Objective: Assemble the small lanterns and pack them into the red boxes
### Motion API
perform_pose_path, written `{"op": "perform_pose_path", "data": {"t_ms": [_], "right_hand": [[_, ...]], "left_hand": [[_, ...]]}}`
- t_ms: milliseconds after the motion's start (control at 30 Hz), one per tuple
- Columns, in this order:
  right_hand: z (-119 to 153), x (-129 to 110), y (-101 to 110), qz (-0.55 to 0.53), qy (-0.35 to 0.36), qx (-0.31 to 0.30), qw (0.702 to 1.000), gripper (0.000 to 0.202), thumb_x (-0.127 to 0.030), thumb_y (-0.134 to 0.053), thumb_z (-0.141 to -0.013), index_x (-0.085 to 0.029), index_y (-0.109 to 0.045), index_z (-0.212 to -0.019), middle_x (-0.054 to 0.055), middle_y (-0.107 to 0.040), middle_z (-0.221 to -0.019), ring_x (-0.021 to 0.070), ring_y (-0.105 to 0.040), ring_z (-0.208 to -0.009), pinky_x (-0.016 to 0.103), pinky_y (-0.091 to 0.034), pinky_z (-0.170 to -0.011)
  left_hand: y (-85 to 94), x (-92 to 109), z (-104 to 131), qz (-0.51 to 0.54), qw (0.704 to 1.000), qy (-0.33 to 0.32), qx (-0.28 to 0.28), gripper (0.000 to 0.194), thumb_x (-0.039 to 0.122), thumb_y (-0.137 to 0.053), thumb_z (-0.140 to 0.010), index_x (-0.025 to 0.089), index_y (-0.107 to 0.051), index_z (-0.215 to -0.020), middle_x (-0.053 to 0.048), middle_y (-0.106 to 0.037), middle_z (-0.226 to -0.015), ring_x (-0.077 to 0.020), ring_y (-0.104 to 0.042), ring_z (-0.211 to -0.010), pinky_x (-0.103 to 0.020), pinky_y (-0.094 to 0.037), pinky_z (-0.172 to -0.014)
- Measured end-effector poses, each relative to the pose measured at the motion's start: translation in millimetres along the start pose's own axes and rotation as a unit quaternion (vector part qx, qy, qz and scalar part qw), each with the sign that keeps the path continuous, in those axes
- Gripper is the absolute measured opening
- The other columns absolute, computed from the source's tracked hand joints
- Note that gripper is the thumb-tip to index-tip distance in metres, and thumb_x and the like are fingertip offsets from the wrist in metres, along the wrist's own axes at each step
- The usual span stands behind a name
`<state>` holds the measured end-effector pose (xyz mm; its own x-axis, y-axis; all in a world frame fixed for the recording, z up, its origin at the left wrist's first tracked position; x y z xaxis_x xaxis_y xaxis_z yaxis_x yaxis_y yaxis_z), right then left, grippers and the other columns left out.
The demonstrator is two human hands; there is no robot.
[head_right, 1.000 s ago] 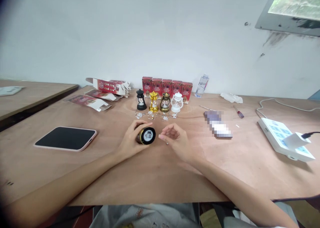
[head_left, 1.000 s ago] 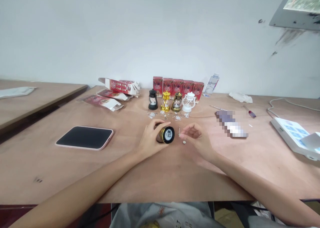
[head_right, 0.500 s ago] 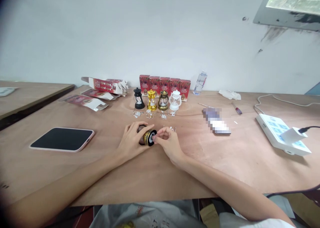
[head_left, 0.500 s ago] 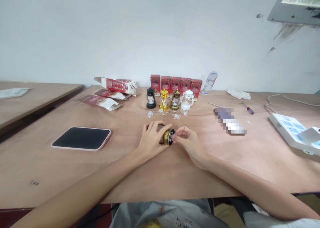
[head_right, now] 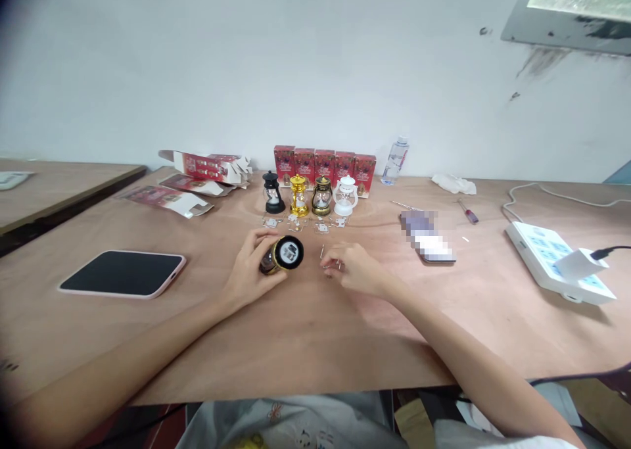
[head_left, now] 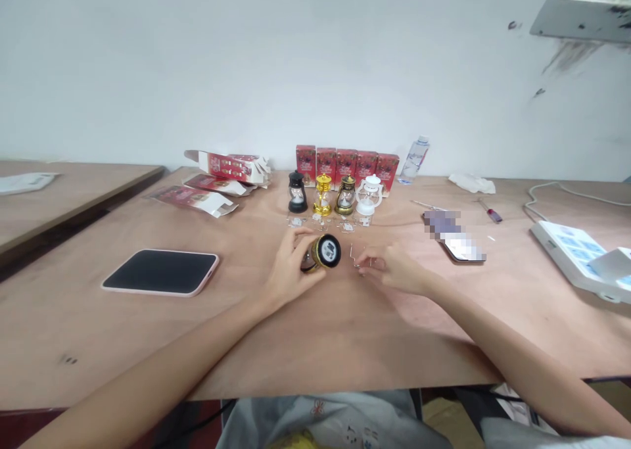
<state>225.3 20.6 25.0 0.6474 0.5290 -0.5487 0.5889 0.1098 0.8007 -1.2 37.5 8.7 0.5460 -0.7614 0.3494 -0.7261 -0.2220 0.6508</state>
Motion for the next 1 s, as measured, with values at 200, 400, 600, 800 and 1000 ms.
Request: {"op": "perform_pose_path", "data": {"t_ms": [200,400,600,800,1000], "right_hand": [[-1.4,4.2,0.5,0.079,0.068,-0.083,0.991,0.019,-0.012,-0.057,-0.082,-0.023,-0.070,-0.074,0.004,-0.068,-0.081,0.0187,-0.062,-0.078,0.030,-0.046,-0.070],[-0.9,4.4,-2.4,0.096,0.063,-0.061,0.992,0.017,-0.015,-0.052,-0.087,-0.021,-0.066,-0.079,0.005,-0.068,-0.083,0.0179,-0.063,-0.077,0.029,-0.046,-0.069],[1.2,-6.4,6.2,-0.022,0.018,-0.011,1.000,0.012,-0.018,-0.053,-0.084,-0.021,-0.064,-0.080,0.000,-0.070,-0.077,0.0141,-0.064,-0.070,0.026,-0.048,-0.066],[11.1,-21.3,1.5,-0.134,0.062,0.197,0.969,0.007,-0.030,-0.066,-0.081,-0.023,-0.065,-0.082,0.002,-0.071,-0.083,0.0167,-0.067,-0.078,0.031,-0.053,-0.073],[23.5,-48.8,-13.6,0.049,0.211,0.264,0.940,0.021,-0.010,-0.054,-0.087,-0.027,-0.065,-0.095,0.001,-0.071,-0.076,0.0151,-0.066,-0.072,0.027,-0.053,-0.065]], "left_hand": [[-0.4,1.5,2.1,-0.019,1.000,-0.021,-0.007,0.039,0.029,-0.065,-0.076,0.020,-0.054,-0.112,-0.009,-0.053,-0.105,-0.0239,-0.054,-0.099,-0.038,-0.048,-0.086],[0.9,6.5,0.5,0.034,0.999,-0.030,-0.013,0.039,0.034,-0.068,-0.078,0.020,-0.054,-0.111,-0.009,-0.056,-0.106,-0.0223,-0.057,-0.100,-0.035,-0.050,-0.085],[2.4,11.1,0.2,0.086,0.995,-0.030,-0.035,0.041,0.032,-0.064,-0.082,0.021,-0.050,-0.119,-0.010,-0.060,-0.114,-0.0223,-0.060,-0.107,-0.035,-0.051,-0.091],[-1.7,10.7,1.9,0.125,0.991,-0.020,-0.046,0.042,0.035,-0.066,-0.081,0.021,-0.047,-0.115,-0.011,-0.060,-0.123,-0.0222,-0.059,-0.114,-0.037,-0.050,-0.095],[-4.8,14.7,1.9,0.124,0.990,-0.048,-0.043,0.040,0.033,-0.066,-0.081,0.019,-0.049,-0.114,-0.012,-0.060,-0.121,-0.0218,-0.059,-0.114,-0.037,-0.050,-0.096]]}}
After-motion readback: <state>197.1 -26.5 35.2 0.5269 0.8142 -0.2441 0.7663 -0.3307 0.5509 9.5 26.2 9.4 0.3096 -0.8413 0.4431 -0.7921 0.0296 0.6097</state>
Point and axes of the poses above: each hand's wrist, its own z-axis away from the middle knuckle, its own y-axis out of the back of the hand, x = y × z, the point moved 2 cm from there along -z, towards the middle knuckle
